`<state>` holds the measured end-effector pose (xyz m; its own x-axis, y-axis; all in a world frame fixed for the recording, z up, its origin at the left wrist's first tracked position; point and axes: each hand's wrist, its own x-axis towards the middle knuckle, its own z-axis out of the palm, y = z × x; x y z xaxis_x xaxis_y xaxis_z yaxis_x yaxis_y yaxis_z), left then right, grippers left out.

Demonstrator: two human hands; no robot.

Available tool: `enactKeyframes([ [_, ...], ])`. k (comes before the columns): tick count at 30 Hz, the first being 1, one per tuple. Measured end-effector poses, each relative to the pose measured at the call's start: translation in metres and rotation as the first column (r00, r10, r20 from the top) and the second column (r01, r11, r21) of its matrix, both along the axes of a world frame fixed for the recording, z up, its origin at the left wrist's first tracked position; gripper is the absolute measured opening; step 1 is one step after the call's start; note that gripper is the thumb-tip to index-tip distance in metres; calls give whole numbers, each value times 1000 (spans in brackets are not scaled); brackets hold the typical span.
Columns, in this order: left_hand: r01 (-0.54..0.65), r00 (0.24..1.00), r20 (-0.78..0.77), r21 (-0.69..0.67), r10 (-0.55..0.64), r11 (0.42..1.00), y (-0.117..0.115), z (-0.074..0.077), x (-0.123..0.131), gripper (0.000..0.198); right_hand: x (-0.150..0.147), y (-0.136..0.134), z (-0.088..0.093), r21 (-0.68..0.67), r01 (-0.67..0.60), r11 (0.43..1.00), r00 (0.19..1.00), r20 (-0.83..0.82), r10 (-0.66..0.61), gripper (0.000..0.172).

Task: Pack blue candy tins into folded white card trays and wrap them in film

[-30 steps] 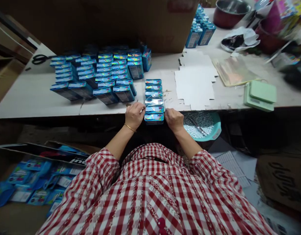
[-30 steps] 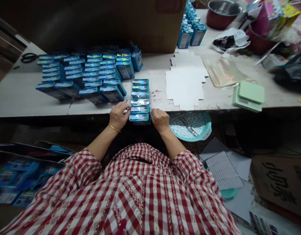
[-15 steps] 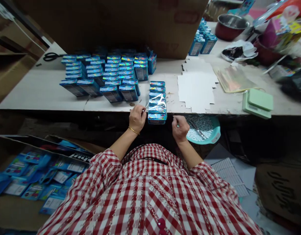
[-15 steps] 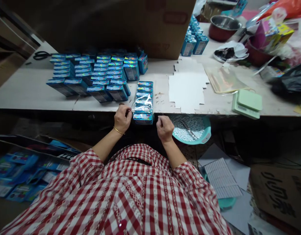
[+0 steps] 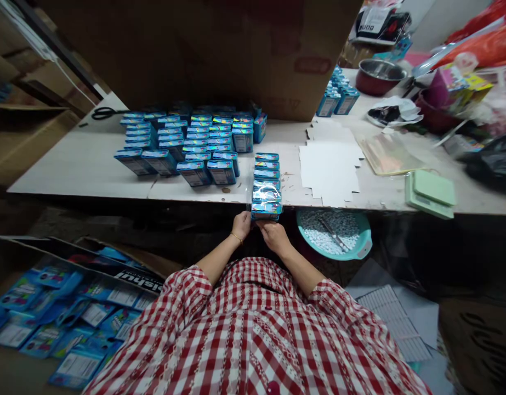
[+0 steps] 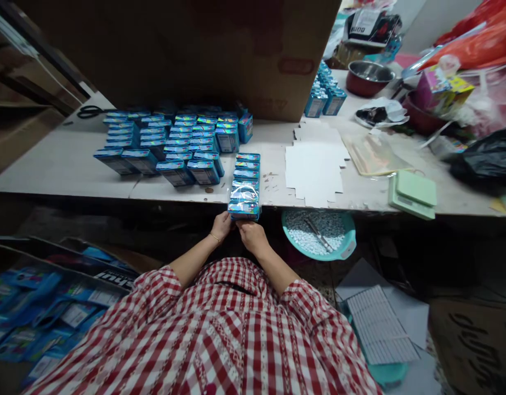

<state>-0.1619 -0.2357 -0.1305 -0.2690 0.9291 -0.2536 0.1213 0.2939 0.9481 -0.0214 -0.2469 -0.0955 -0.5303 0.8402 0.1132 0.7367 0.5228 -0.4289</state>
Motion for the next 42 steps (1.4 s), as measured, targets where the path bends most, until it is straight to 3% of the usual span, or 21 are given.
enactKeyframes([
  [8,22,999,43,-10,-21,1000,-4,6,0,23,-20,26,9,-31,133,991,991,8,-132,28],
  [11,3,996,88,-42,1,999,-5,5,2,23,-20,22,20,-83,146,986,989,-3,-147,27],
  [12,-7,994,106,-59,13,998,-6,4,2,23,-17,17,28,-117,100,988,994,-39,-105,26],
  [14,-31,989,140,-103,45,994,-10,4,3,25,-6,7,51,-234,-115,965,981,-180,74,23],
  [16,-45,961,261,-171,89,984,-13,8,5,26,8,8,81,-325,-350,878,900,-375,220,23],
  [17,-31,926,363,-204,105,978,-14,11,6,25,15,16,95,-329,-388,861,863,-459,213,26],
  [18,1,869,482,-226,110,974,-15,15,7,25,20,32,107,-294,-334,896,842,-521,143,28],
  [20,79,724,682,-231,103,970,-13,24,10,22,22,81,121,-136,15,991,780,-619,-97,30],
  [21,101,672,733,-228,103,968,-12,27,12,19,20,112,123,-89,124,988,766,-625,-152,30],
  [23,90,626,766,-258,146,962,-9,33,15,13,11,175,117,-81,162,983,790,-586,-179,39],
  [25,40,630,748,-301,210,953,-8,35,18,11,-1,227,108,-169,154,973,844,-489,-219,53],
  [28,-11,670,703,-310,238,951,-7,36,19,10,-11,267,99,-368,133,920,934,-263,-241,47],
  [31,-74,756,599,-321,262,944,-1,39,5,10,2,267,95,-385,164,908,959,-154,-238,30],
  [34,-272,825,411,-313,388,910,10,46,-24,13,39,245,91,-379,220,899,922,-219,-318,26],
  [38,-447,818,316,-173,480,877,20,54,-63,15,85,208,80,-626,86,775,764,-458,-455,33],
  [40,-481,814,301,-131,497,867,19,55,-69,19,95,196,71,-708,11,706,647,-533,-545,35],
  [42,-455,822,289,-184,490,871,13,54,-66,21,95,191,60,-760,-20,650,615,-522,-591,29],
])
